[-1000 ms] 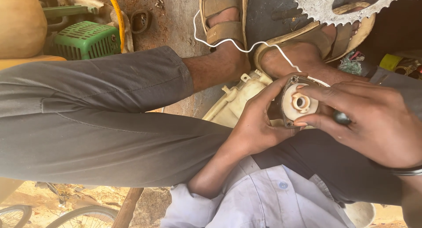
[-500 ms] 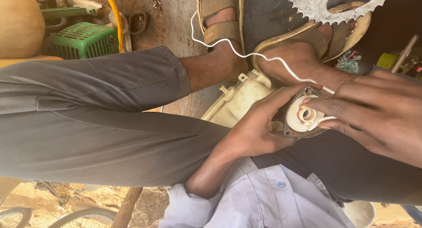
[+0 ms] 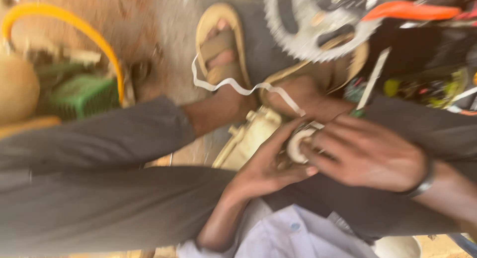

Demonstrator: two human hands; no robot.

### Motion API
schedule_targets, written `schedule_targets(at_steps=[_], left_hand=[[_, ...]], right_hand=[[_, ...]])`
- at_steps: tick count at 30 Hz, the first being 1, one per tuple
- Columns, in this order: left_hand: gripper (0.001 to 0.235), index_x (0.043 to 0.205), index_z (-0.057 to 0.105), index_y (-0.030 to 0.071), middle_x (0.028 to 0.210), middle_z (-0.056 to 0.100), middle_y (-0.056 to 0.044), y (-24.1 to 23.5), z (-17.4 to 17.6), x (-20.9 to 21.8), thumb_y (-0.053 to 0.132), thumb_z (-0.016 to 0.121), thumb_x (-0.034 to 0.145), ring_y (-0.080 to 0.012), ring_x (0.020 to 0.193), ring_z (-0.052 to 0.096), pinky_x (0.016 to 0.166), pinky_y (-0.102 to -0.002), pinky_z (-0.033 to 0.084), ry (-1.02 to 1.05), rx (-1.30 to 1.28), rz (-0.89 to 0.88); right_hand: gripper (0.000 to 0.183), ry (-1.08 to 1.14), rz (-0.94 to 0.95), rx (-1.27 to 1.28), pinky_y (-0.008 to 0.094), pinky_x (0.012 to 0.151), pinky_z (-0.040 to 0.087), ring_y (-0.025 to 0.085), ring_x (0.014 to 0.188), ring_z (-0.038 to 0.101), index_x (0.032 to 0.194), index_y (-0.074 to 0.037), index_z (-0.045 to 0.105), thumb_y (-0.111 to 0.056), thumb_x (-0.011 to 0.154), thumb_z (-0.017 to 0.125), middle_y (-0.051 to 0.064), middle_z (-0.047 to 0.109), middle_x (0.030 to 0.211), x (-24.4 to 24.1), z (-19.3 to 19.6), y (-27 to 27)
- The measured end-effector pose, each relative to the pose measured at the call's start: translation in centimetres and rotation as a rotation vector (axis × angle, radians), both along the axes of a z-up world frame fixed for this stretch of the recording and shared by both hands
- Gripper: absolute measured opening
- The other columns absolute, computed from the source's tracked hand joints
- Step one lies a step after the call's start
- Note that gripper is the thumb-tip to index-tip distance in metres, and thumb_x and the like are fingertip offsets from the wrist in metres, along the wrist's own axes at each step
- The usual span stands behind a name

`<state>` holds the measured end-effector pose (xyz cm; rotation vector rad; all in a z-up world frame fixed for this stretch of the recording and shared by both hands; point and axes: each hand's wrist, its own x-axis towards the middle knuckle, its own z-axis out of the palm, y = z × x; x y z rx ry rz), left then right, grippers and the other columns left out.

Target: The recorder is repairing a mechanical part of a knapsack power sprayer, involving disassembly and cleaning of components.

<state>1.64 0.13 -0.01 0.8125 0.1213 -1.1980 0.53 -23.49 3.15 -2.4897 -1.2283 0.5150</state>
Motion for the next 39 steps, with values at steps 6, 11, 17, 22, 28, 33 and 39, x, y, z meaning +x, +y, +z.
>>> schedule_targets(at_steps=[6,11,17,22,28,33,39], left_hand=[[0.090,0.161,0.032,0.004,0.152,0.049,-0.015,-0.2,-3.2,-0.4,0.004,0.054,0.074,-0.0252,0.141,0.048,0.112,-0.037,0.042,0.023,-0.058,0.041],[0.090,0.161,0.034,0.000,0.148,0.052,-0.018,0.7,-7.6,-2.0,0.008,0.048,0.072,-0.0277,0.124,0.056,0.094,-0.038,0.046,0.104,-0.084,0.072],[0.079,0.158,0.030,0.003,0.148,0.052,-0.018,0.3,-6.4,-1.4,-0.002,0.039,0.079,-0.0270,0.132,0.057,0.107,-0.044,0.052,0.005,0.040,0.021],[0.075,0.158,0.027,0.004,0.156,0.046,-0.018,0.8,-7.3,-2.1,-0.005,0.042,0.086,-0.0287,0.144,0.050,0.117,-0.045,0.046,-0.028,0.027,0.041],[0.078,0.159,0.028,0.006,0.155,0.045,-0.017,0.8,-7.6,-2.2,-0.004,0.044,0.083,-0.0284,0.142,0.050,0.114,-0.047,0.048,0.029,0.073,0.042],[0.075,0.157,0.032,0.007,0.152,0.050,-0.016,-0.4,-4.4,-1.2,0.001,0.056,0.087,-0.0285,0.139,0.054,0.112,-0.043,0.050,0.070,0.144,0.064],[0.067,0.155,0.041,0.006,0.149,0.054,-0.014,-0.8,-0.3,0.4,0.007,0.060,0.091,-0.0257,0.134,0.057,0.109,-0.037,0.051,0.023,0.264,0.109]], right_hand=[[0.019,-0.202,-0.155,0.192,0.037,0.079,0.050,0.021,0.092,0.061,0.091,-0.009,0.069,-0.019,0.075,0.067,0.002,0.060,0.097,0.8,1.5,0.8],[0.020,-0.353,-0.182,0.166,0.032,0.086,0.051,0.017,0.096,0.060,0.095,-0.010,0.072,-0.018,0.078,0.066,-0.001,0.056,0.095,0.5,2.1,0.5],[0.011,-0.345,-0.138,0.228,0.033,0.087,0.050,0.017,0.096,0.061,0.089,-0.012,0.068,-0.018,0.081,0.067,-0.001,0.057,0.095,0.1,1.5,0.4],[0.012,-0.378,-0.169,0.187,0.031,0.087,0.050,0.015,0.095,0.060,0.090,-0.012,0.069,-0.019,0.081,0.067,-0.002,0.057,0.094,-0.3,0.9,0.7],[0.011,-0.311,-0.132,0.200,0.033,0.083,0.050,0.017,0.094,0.061,0.088,-0.012,0.067,-0.019,0.079,0.068,-0.002,0.060,0.095,0.0,0.8,0.7],[0.028,-0.312,-0.125,0.184,0.036,0.083,0.050,0.019,0.094,0.062,0.103,-0.008,0.070,-0.020,0.079,0.067,0.001,0.060,0.095,-0.5,-1.1,0.2],[0.038,-0.211,-0.051,0.132,0.038,0.078,0.050,0.022,0.090,0.062,0.107,-0.007,0.067,-0.017,0.071,0.064,0.004,0.063,0.102,0.3,-0.8,0.5]])
